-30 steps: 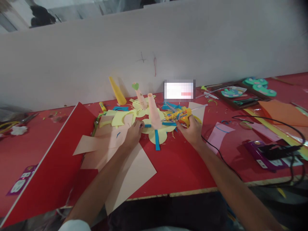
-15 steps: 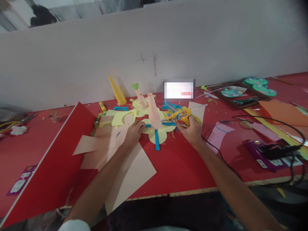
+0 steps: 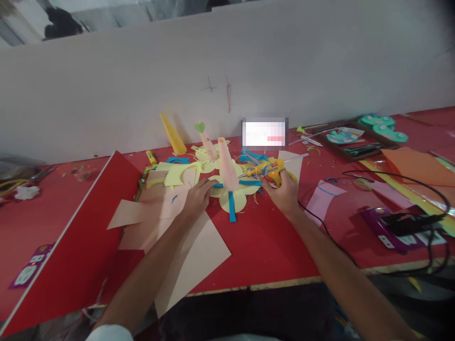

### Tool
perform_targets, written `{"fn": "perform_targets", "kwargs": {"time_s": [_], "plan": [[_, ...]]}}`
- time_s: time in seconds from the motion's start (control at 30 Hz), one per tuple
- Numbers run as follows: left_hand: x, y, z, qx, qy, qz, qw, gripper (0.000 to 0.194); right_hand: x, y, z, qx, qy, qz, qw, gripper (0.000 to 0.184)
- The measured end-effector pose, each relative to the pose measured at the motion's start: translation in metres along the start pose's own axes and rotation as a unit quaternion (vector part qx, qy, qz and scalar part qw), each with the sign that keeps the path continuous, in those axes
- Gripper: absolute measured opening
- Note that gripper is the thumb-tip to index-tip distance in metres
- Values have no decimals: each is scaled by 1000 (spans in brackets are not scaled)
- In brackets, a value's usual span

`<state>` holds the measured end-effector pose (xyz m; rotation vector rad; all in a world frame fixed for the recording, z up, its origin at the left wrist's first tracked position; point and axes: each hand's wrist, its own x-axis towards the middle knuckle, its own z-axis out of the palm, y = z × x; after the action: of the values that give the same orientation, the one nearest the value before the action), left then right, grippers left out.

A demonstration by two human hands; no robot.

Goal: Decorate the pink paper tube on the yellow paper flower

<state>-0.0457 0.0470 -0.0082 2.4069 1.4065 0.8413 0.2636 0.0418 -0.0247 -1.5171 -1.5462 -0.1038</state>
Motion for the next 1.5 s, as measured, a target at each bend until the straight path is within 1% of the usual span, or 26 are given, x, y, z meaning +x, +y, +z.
{"fn": "perform_targets", "kwargs": {"time_s": [0.13, 0.23, 0.33, 0.43, 0.57, 0.7, 0.8, 1.03, 1.17, 1.27, 1.37, 1.43, 1.5], "plan": [[1, -2, 3, 8, -2, -22, 1000, 31, 2, -2, -2, 19, -8, 22, 1000, 38], [1, -3, 5, 31, -17, -50, 998, 26, 3, -4, -4, 26, -8, 38, 999, 38], [0, -4, 6, 46, -30, -70, 996, 27, 4, -5, -6, 33, -14, 58, 998, 39], [1, -3, 5, 28, -10, -54, 998, 26, 4, -7, -8, 37, -18, 72, 997, 41], [2, -5, 5, -34, 24, -25, 999, 29, 5, -8, -9, 50, -20, 81, 995, 42], [2, -11, 10, -84, 39, -26, 995, 31, 5, -9, -10, 71, -12, 88, 994, 40], [1, -14, 11, -101, 48, -32, 993, 31, 6, -10, -10, 78, 0, 96, 992, 41], [2, -6, 4, -76, 60, -57, 994, 17, 6, -11, -10, 87, 5, 104, 991, 41], [2, -2, 1, -19, 50, -49, 997, 16, 7, -10, -12, 79, 5, 110, 991, 41], [2, -2, 1, 8, 42, -53, 998, 21, 15, -3, -22, 59, 25, 125, 990, 40], [3, -4, 3, 19, 23, -77, 997, 26, 31, 17, -39, 14, 30, 131, 991, 42], [2, -4, 4, 25, 14, -82, 996, 26, 41, 36, -52, -24, -1, 136, 990, 44], [2, -5, 4, 27, 12, -78, 996, 26, 48, 57, -63, -67, -58, 155, 984, 44]]}}
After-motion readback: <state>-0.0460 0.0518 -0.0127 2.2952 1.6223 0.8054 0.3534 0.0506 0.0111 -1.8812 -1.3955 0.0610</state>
